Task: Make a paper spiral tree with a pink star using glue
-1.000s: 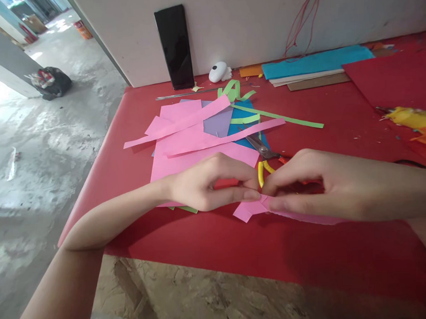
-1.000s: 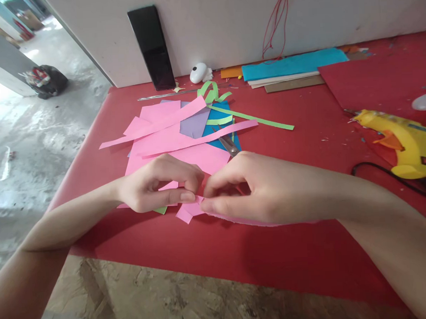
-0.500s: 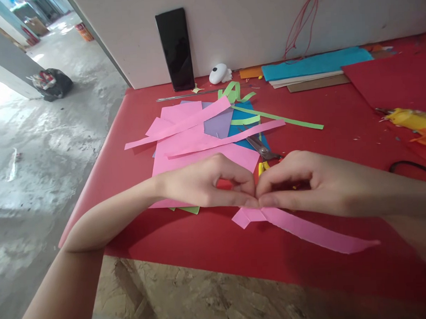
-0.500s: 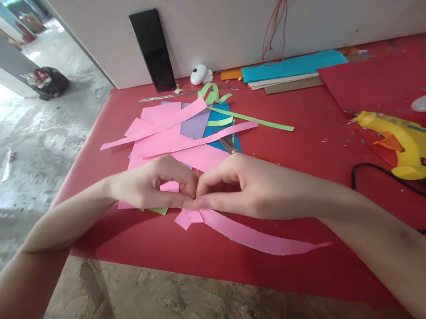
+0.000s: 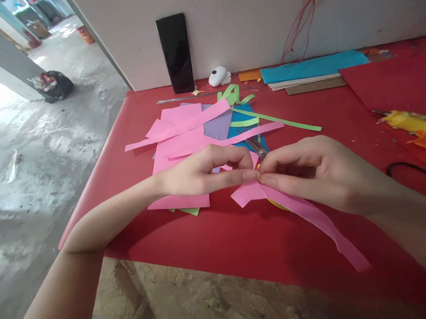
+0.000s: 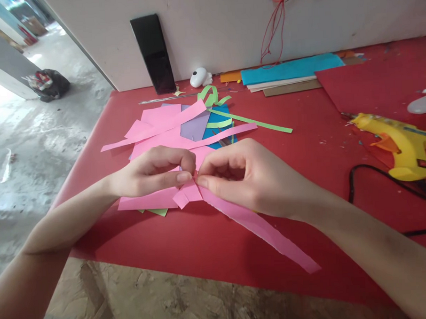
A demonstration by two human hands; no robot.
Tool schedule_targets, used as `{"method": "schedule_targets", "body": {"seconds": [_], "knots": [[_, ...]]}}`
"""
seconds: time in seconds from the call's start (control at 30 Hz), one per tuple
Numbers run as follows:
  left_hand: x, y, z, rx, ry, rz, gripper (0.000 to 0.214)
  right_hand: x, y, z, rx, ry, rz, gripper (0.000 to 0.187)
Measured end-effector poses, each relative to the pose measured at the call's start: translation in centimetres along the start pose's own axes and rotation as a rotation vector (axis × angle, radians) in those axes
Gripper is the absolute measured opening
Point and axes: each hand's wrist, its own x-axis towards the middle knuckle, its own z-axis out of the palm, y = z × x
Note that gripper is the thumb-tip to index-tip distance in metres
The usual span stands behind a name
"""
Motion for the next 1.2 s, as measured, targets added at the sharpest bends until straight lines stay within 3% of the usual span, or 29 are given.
{"method": "schedule_targets", "body": {"seconds": [0.37,0.47,0.6,0.7,0.8,0.87,0.97,1.07,1.2], "knots": [[-0.1,-0.7,0.0,0.229,0.026,0.249,0.022,-0.2,0.2,-0.1,0.032,-0.006,-0.039,0.021],[-0.1,-0.7,0.1,0.270,0.024,0.205,0.024,0.2,0.5,-0.3,0.015,-0.058,-0.007,0.027],[-0.1,-0.8,0.3,0.235,-0.043,0.098,0.023,0.6,1.1,-0.7,0.057,-0.194,0.069,0.056],[0.1,-1.0,0.5,0.173,-0.038,-0.005,0.024,0.6,1.3,-0.9,0.034,-0.254,0.140,0.053],[0.2,-1.4,0.5,0.083,0.043,-0.055,0.032,0.5,1.3,-0.9,0.039,-0.273,0.164,0.044],[0.2,-1.6,0.4,0.019,0.122,-0.053,0.039,0.3,1.1,-0.8,0.044,-0.224,0.177,0.041],[0.2,-1.7,0.4,-0.097,0.242,-0.118,0.050,0.2,0.6,-0.3,-0.005,0.014,0.092,0.036],[0.1,-1.5,0.5,-0.183,0.220,-0.207,0.048,0.1,0.1,0.4,-0.062,0.260,-0.068,0.026],[0.1,-1.1,0.7,-0.177,0.180,-0.177,0.040,0.2,0.0,0.9,-0.029,0.301,-0.106,0.021]]}}
